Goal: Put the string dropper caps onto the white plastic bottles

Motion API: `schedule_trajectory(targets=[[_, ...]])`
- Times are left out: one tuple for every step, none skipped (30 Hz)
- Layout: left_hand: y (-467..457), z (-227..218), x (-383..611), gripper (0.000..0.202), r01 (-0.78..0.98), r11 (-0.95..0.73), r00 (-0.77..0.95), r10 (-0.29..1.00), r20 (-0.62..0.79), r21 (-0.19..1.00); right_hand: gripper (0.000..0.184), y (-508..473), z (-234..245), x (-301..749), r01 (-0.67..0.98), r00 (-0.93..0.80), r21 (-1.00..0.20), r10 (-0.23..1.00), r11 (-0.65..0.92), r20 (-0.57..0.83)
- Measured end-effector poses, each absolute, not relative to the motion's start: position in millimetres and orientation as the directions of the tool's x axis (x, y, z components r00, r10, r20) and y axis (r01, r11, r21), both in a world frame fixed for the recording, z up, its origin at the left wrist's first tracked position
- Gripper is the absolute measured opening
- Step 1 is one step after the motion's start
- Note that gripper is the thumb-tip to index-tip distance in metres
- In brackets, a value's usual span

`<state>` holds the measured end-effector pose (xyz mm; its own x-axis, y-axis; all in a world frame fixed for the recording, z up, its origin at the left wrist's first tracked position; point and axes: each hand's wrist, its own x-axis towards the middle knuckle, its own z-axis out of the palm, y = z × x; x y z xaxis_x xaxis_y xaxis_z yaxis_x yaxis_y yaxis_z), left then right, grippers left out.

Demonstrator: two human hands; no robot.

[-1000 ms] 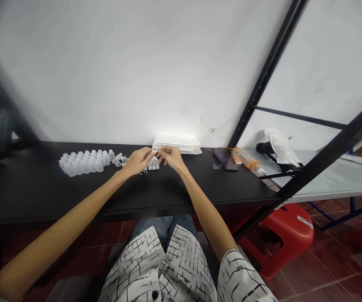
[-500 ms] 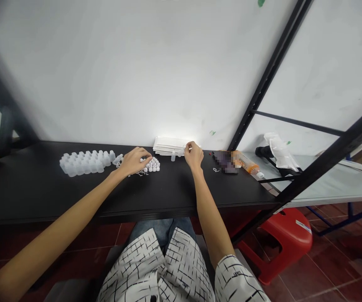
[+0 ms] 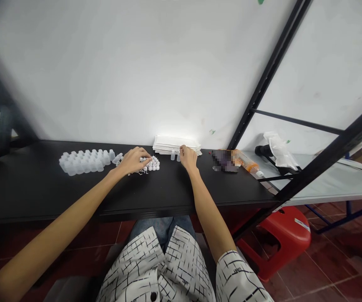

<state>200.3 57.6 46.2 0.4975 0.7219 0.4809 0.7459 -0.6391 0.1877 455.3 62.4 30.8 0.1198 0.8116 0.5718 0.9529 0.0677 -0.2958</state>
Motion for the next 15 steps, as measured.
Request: schedule_trajectory(targets=[[57.8,46.3,199.9,0.03,0.744,-0.641,0.497,0.721,0.482,0.19,0.027,62.9,30.5,455.5,0.951,0.119,-0.301,0.813,0.072,0.57],[57.9,46.1,199.6,0.03,0.743,-0.642,0.498,0.72,0.484,0.191,0.027,63.2,30.3,455.7,0.949,0.118,-0.306,0.814,0.076,0.569],[58.1,45.9,199.3,0.03,0.741,-0.644,0.499,0.718,0.485,0.191,0.028,63.4,30.1,455.8,0.947,0.117,-0.31,0.813,0.081,0.57],[58.2,45.5,199.2,0.03,0.739,-0.646,0.5,0.717,0.486,0.192,0.028,63.5,29.9,455.9,0.945,0.118,-0.316,0.812,0.085,0.571],[58.2,45.2,199.2,0.03,0.737,-0.648,0.502,0.716,0.486,0.194,0.028,63.4,29.9,455.9,0.943,0.12,-0.321,0.81,0.087,0.574],[58.2,44.9,199.3,0.03,0.734,-0.65,0.503,0.715,0.486,0.196,0.028,63.3,29.9,455.9,0.941,0.124,-0.327,0.807,0.089,0.577],[58.1,44.7,199.4,0.03,0.732,-0.652,0.505,0.714,0.485,0.199,0.028,63.1,30.1,455.8,0.939,0.128,-0.331,0.804,0.09,0.58],[58.0,44.7,199.5,0.031,0.731,-0.653,0.506,0.715,0.483,0.201,0.027,62.8,30.3,455.7,0.937,0.132,-0.336,0.803,0.09,0.582],[57.9,44.7,199.7,0.031,0.73,-0.653,0.506,0.715,0.482,0.202,0.027,62.6,30.6,455.7,0.936,0.137,-0.342,0.801,0.089,0.582],[57.8,44.7,199.7,0.031,0.731,-0.652,0.506,0.715,0.482,0.202,0.027,62.3,30.9,455.6,0.933,0.142,-0.349,0.801,0.088,0.582],[57.7,44.8,199.8,0.031,0.731,-0.652,0.506,0.715,0.482,0.201,0.026,62.1,31.3,455.5,0.93,0.147,-0.358,0.801,0.088,0.58],[57.7,44.9,199.8,0.031,0.731,-0.653,0.508,0.715,0.481,0.199,0.026,61.8,31.8,455.5,0.925,0.155,-0.369,0.801,0.087,0.578],[57.8,44.9,199.8,0.031,0.73,-0.654,0.509,0.714,0.481,0.197,0.026,61.5,32.4,455.5,0.921,0.164,-0.381,0.802,0.084,0.575],[57.9,44.9,199.8,0.031,0.73,-0.655,0.51,0.713,0.481,0.195,0.025,61.2,33.0,455.5,0.916,0.175,-0.393,0.802,0.079,0.572],[58.1,44.8,199.8,0.031,0.731,-0.655,0.512,0.712,0.481,0.192,0.025,60.8,33.6,455.4,0.911,0.189,-0.407,0.803,0.073,0.565]])
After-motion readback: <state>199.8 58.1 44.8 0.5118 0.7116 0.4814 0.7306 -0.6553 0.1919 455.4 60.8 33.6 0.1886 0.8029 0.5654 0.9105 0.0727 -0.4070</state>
